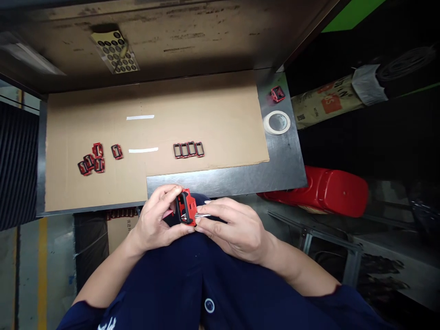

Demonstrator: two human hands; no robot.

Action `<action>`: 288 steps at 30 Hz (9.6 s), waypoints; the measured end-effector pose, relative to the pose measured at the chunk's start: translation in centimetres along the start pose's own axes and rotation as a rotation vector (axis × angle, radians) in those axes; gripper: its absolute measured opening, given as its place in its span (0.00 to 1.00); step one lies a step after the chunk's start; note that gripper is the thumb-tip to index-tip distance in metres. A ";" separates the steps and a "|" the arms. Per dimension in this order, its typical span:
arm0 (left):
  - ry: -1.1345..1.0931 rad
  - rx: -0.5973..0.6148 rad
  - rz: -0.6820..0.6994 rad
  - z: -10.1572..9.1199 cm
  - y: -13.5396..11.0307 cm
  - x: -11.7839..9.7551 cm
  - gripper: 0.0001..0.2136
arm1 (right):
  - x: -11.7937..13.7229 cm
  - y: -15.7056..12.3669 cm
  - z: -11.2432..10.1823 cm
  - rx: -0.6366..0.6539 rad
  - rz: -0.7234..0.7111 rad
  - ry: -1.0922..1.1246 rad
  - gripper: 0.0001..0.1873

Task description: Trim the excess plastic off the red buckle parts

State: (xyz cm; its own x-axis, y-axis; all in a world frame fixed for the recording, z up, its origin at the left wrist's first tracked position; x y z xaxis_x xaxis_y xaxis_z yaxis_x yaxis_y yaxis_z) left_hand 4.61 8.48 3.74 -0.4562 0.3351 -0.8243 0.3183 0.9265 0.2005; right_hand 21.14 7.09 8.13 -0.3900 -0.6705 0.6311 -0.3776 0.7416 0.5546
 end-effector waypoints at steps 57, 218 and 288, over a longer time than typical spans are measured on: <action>-0.095 -0.196 0.422 -0.9 -0.4 -1.5 0.43 | -4.3 1.1 4.6 0.174 0.743 0.477 0.09; -0.449 -0.443 -0.111 -2.2 -6.6 4.3 0.36 | -10.5 -2.7 12.3 0.315 0.979 0.346 0.20; -0.856 0.453 -0.366 6.5 1.6 1.5 0.44 | -6.2 -1.8 2.4 -0.120 0.136 0.329 0.23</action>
State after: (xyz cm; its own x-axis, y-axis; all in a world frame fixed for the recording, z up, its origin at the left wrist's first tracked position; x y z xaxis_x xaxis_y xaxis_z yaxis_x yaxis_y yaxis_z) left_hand 9.84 9.33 -0.66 0.0991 -0.3525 -0.9306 0.6427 0.7366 -0.2105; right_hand 22.20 9.89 1.93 -0.1319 -0.5370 0.8332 -0.2319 0.8339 0.5007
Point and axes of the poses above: each hand's wrist, its own y-axis towards the middle knuckle, its own z-axis out of the palm, x = y × z, the point moved 8 cm from there along y, towards the middle knuckle, and after that the axes turned 7 degrees about -x, right-handed, at the moved point
